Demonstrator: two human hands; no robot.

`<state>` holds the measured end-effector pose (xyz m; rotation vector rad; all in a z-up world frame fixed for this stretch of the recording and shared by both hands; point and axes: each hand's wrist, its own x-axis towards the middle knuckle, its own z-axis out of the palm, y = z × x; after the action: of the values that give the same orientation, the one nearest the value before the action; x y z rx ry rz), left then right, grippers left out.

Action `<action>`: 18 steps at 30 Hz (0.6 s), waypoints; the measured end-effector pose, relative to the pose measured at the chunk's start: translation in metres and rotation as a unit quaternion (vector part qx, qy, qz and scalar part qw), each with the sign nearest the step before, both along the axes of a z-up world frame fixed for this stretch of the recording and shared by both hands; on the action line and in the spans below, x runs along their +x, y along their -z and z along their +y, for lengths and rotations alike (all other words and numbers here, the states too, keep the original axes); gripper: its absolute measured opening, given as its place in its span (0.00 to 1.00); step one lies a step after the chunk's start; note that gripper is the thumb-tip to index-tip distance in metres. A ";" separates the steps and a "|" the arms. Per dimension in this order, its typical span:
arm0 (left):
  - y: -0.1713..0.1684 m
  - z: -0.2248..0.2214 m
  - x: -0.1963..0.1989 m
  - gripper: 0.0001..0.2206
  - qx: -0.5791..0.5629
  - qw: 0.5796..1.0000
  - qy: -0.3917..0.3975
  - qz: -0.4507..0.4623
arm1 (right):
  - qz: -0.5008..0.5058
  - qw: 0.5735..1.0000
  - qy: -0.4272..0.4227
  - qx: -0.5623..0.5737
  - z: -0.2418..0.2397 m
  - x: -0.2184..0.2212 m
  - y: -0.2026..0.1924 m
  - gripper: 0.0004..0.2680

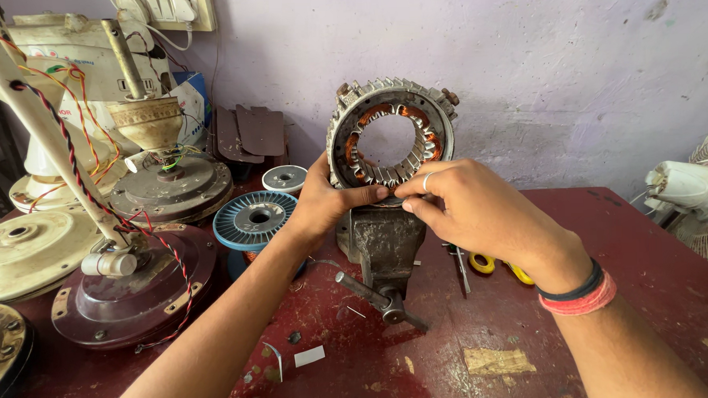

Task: The person winds copper wire into the slots of a motor stator held in a bench vise. They pull wire from a spool, insert it into the stator slots, and adjust the placement by hand throughout the clip.

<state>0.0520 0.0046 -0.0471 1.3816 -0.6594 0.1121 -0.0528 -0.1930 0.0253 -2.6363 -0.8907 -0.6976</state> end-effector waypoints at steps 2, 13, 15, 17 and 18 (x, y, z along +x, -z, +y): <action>0.001 0.000 -0.001 0.32 -0.016 1.000 0.003 -0.018 | 0.008 1.000 0.004 0.000 0.000 0.000 0.001 0.08; 0.000 0.001 0.004 0.29 -0.002 1.000 0.017 -0.013 | 0.097 0.989 -0.086 0.070 0.004 -0.038 -0.017 0.14; 0.000 0.001 0.004 0.30 -0.001 1.000 0.020 -0.011 | 0.117 0.984 -0.109 0.079 0.003 -0.054 -0.016 0.14; 0.000 0.001 0.003 0.29 0.017 1.000 0.006 -0.014 | 0.128 0.987 -0.076 0.061 0.004 -0.062 -0.013 0.14; 0.000 0.002 0.003 0.30 0.017 1.000 0.006 -0.009 | 0.126 0.989 -0.058 0.052 0.005 -0.062 -0.013 0.14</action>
<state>0.0555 0.0062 -0.0471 1.4101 -0.6882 0.1040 -0.1144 -0.1876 0.0379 -2.4858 -0.8982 -0.3604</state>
